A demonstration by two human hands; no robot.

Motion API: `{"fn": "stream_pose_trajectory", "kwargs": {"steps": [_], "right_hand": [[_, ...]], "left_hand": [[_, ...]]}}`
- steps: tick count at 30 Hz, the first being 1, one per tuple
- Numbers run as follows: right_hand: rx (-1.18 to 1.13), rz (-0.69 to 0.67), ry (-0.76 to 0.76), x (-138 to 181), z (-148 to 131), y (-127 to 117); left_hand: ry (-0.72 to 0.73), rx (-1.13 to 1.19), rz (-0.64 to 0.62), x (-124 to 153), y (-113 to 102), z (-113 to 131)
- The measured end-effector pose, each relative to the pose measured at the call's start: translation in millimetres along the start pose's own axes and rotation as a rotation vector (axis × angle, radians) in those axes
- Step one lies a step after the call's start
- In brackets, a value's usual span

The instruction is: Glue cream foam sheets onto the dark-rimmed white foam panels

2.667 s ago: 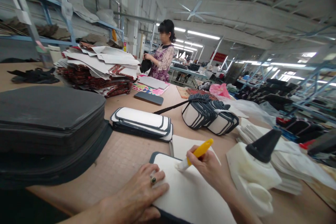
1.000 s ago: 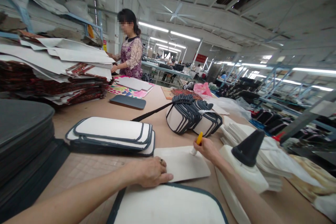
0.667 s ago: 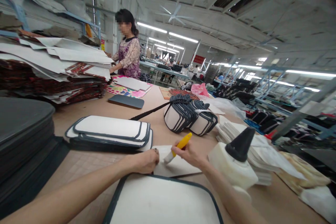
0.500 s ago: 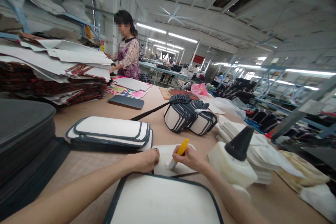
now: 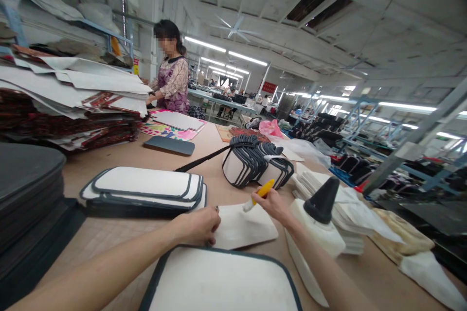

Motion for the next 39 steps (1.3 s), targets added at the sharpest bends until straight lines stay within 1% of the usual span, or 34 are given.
{"fn": "stream_pose_trajectory", "kwargs": {"steps": [2,4,7,9,12,14,17,19,21,23,25,27,28,30,32,33,35,37,38,39], "right_hand": [[-0.035,-0.011,0.009,-7.6,-1.7,7.3],[-0.043,0.0,0.043,-10.2,5.7,6.8],[-0.042,0.072,0.079,-7.7,18.9,-8.3],[-0.07,0.124,0.067,-3.4,17.7,-21.4],[-0.184,0.18,0.018,10.6,-2.8,-38.0],[-0.288,0.189,-0.016,29.7,-24.2,-44.9],[-0.422,0.159,-0.029,74.1,-57.1,-45.5],[-0.505,0.159,-0.003,107.9,-74.6,-40.8],[-0.541,0.202,0.019,136.7,-88.1,-35.1],[-0.513,0.261,0.023,154.6,-99.2,-29.6],[-0.495,0.268,0.015,159.2,-111.5,-21.7],[-0.529,0.211,-0.01,153.8,-127.2,-10.1],[-0.561,0.159,-0.034,149.5,-136.1,-3.2],[-0.604,0.037,-0.1,142.2,-150.9,9.9],[-0.559,-0.068,-0.147,140.7,-151.8,17.7],[-0.506,-0.086,-0.149,142.3,-144.7,17.4],[-0.366,-0.042,-0.094,149.2,-119.5,7.4],[-0.259,0.081,0.005,159.6,-96.1,-10.6],[-0.233,0.142,0.042,164.9,-91.7,-18.3],[-0.234,0.181,0.056,169.4,-94.2,-22.6]], "left_hand": [[0.002,-0.04,0.003,-3.2,-2.3,4.7],[-0.001,-0.1,0.004,-6.0,-5.3,11.6],[-0.023,-0.195,-0.009,-9.8,-8.1,20.4],[-0.018,-0.233,-0.02,-12.0,-7.9,24.1],[0.021,-0.231,-0.034,-13.9,-6.2,25.1],[0.041,-0.2,-0.068,-14.3,-5.3,21.8],[0.063,-0.117,-0.132,-12.2,-8.5,12.9],[0.063,-0.047,-0.125,-5.9,-17.8,6.9],[0.038,0.014,-0.051,8.7,-34.4,4.0],[0.0,0.052,0.053,35.1,-54.6,8.4],[-0.011,0.092,0.127,72.0,-71.6,23.6],[0.037,0.168,0.129,112.0,-78.9,48.6],[0.067,0.198,0.099,130.2,-77.8,62.2],[0.087,0.173,-0.014,158.6,-66.8,85.0],[0.068,0.094,-0.113,173.7,-51.6,97.5],[0.056,0.061,-0.137,176.7,-45.3,100.1],[0.045,0.028,-0.134,176.5,-37.6,100.4],[0.066,0.033,-0.107,173.4,-35.5,98.4],[0.071,0.039,-0.085,172.1,-36.2,96.6],[0.071,0.045,-0.066,171.6,-37.3,94.8]]}}
Point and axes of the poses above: each hand's wrist, its own x-axis away from the middle knuckle, its own y-axis out of the palm, z = x × y, the point moved 5 cm from there along -x, towards the middle knuckle, and after that the axes turned 1 degree about -x, right-handed, at the moved point
